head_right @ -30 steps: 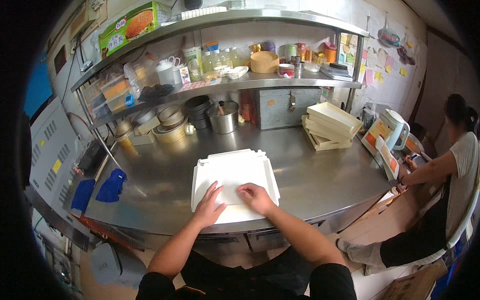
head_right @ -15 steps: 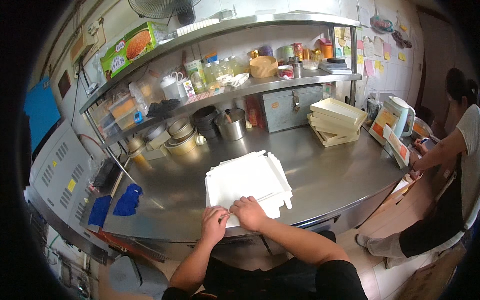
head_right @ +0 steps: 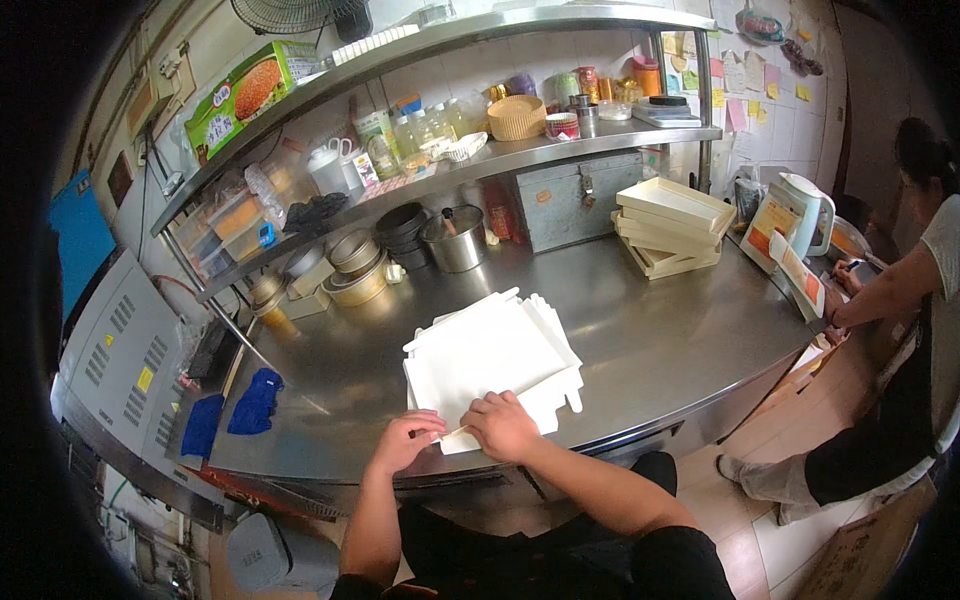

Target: The person assembles white cardboard takeout boxes by folding flaps and inserting locking tabs. They handle each box one at a time, aligning edges and securing the tabs to form the container shape.

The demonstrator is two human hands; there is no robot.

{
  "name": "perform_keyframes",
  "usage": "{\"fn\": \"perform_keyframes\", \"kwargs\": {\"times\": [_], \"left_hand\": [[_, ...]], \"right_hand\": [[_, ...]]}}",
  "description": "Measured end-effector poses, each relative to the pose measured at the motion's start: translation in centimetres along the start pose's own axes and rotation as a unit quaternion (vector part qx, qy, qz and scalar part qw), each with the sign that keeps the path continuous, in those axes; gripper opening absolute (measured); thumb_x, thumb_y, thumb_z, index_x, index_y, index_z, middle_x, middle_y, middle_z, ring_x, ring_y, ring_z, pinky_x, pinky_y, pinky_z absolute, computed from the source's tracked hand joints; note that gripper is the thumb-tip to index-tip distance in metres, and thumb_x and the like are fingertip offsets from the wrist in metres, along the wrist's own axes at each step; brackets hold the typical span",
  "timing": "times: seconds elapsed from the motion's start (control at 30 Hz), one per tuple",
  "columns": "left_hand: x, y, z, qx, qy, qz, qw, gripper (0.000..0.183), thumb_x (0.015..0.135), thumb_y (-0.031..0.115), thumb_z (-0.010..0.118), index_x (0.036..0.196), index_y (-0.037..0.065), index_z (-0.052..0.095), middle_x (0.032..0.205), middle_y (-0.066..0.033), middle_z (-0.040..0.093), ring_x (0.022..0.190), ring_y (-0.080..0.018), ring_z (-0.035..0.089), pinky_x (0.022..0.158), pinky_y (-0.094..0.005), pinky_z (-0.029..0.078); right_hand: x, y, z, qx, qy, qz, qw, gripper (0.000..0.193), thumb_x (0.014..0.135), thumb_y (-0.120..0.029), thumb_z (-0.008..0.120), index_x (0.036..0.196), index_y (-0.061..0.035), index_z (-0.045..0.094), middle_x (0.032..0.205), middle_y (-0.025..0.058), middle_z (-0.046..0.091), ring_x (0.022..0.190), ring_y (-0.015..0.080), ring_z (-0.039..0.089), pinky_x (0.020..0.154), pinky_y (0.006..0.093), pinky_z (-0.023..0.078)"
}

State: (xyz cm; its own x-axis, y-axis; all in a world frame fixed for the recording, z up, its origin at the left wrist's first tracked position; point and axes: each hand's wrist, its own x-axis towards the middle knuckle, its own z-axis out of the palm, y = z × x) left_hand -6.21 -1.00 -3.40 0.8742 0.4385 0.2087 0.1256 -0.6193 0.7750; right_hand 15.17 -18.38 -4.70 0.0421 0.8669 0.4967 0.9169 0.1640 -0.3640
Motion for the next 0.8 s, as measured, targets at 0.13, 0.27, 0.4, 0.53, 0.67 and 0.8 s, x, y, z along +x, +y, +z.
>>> {"fn": "perform_keyframes", "kwargs": {"times": [0.13, 0.27, 0.4, 0.53, 0.67, 0.8], "left_hand": [[1.0, 2.0, 1.9, 0.004, 0.101, -0.098, 0.990, 0.012, 0.097, 0.013, 0.080, 0.102, 0.004, 0.083, 0.119, -0.0095, 0.081, 0.125, -0.0288, 0.069, 0.109, -0.0438, 0.053], [-0.1, 2.3, 3.1, 0.155, 0.086, -0.008, 0.984, 0.019, 0.095, 0.024, 0.083, 0.105, 0.007, 0.083, 0.123, -0.0082, 0.079, 0.126, -0.0321, 0.066, 0.116, -0.0480, 0.046], [-2.6, 2.8, 4.6, 0.221, 0.150, 0.057, 0.962, 0.021, 0.092, 0.019, 0.086, 0.109, 0.008, 0.082, 0.133, -0.0103, 0.072, 0.128, -0.0356, 0.060, 0.111, -0.0519, 0.047], [-2.5, 5.1, 6.6, 0.132, 0.350, -0.098, 0.922, 0.055, 0.080, 0.009, 0.095, 0.126, 0.009, 0.065, 0.126, -0.0138, 0.060, 0.120, -0.0355, 0.062, 0.109, -0.0498, 0.049], [-1.8, 4.6, 6.2, -0.017, 0.277, -0.183, 0.943, 0.059, 0.083, 0.003, 0.089, 0.133, 0.008, 0.057, 0.127, -0.0149, 0.059, 0.112, -0.0345, 0.066, 0.098, -0.0471, 0.055], [-0.4, 4.7, 6.1, 0.101, 0.187, -0.094, 0.973, 0.054, 0.085, -0.001, 0.085, 0.131, 0.007, 0.058, 0.124, -0.0151, 0.060, 0.109, -0.0347, 0.067, 0.095, -0.0449, 0.058]], "right_hand": [[0.1, 0.1, -0.3, 0.001, -0.015, 0.001, 1.000, 0.014, 0.099, -0.026, 0.074, 0.110, -0.0187, 0.079, 0.106, 0.0003, 0.070, 0.107, 0.0259, 0.064, 0.094, 0.0435, 0.044], [0.0, -0.1, -0.1, 0.020, 0.013, -0.001, 1.000, 0.013, 0.097, -0.027, 0.076, 0.107, -0.0185, 0.079, 0.104, 0.0004, 0.070, 0.106, 0.0255, 0.065, 0.093, 0.0436, 0.044], [-0.4, 0.2, 0.1, 0.006, 0.031, -0.008, 0.999, 0.013, 0.097, -0.027, 0.076, 0.106, -0.0183, 0.079, 0.102, 0.0012, 0.069, 0.104, 0.0246, 0.064, 0.094, 0.0427, 0.044], [-0.4, 0.5, 0.2, 0.028, 0.054, -0.025, 0.998, 0.012, 0.095, -0.025, 0.079, 0.105, -0.0182, 0.080, 0.101, 0.0006, 0.069, 0.100, 0.0248, 0.064, 0.092, 0.0427, 0.043], [-0.2, 0.5, -0.3, 0.059, 0.043, -0.027, 0.997, 0.011, 0.093, -0.022, 0.080, 0.104, -0.0175, 0.080, 0.101, 0.0007, 0.070, 0.102, 0.0252, 0.065, 0.092, 0.0422, 0.043], [0.0, 1.5, -0.5, 0.100, -0.027, -0.012, 0.995, 0.014, 0.092, -0.020, 0.080, 0.105, -0.0151, 0.081, 0.104, 0.0029, 0.075, 0.108, 0.0269, 0.069, 0.095, 0.0427, 0.044]]}}
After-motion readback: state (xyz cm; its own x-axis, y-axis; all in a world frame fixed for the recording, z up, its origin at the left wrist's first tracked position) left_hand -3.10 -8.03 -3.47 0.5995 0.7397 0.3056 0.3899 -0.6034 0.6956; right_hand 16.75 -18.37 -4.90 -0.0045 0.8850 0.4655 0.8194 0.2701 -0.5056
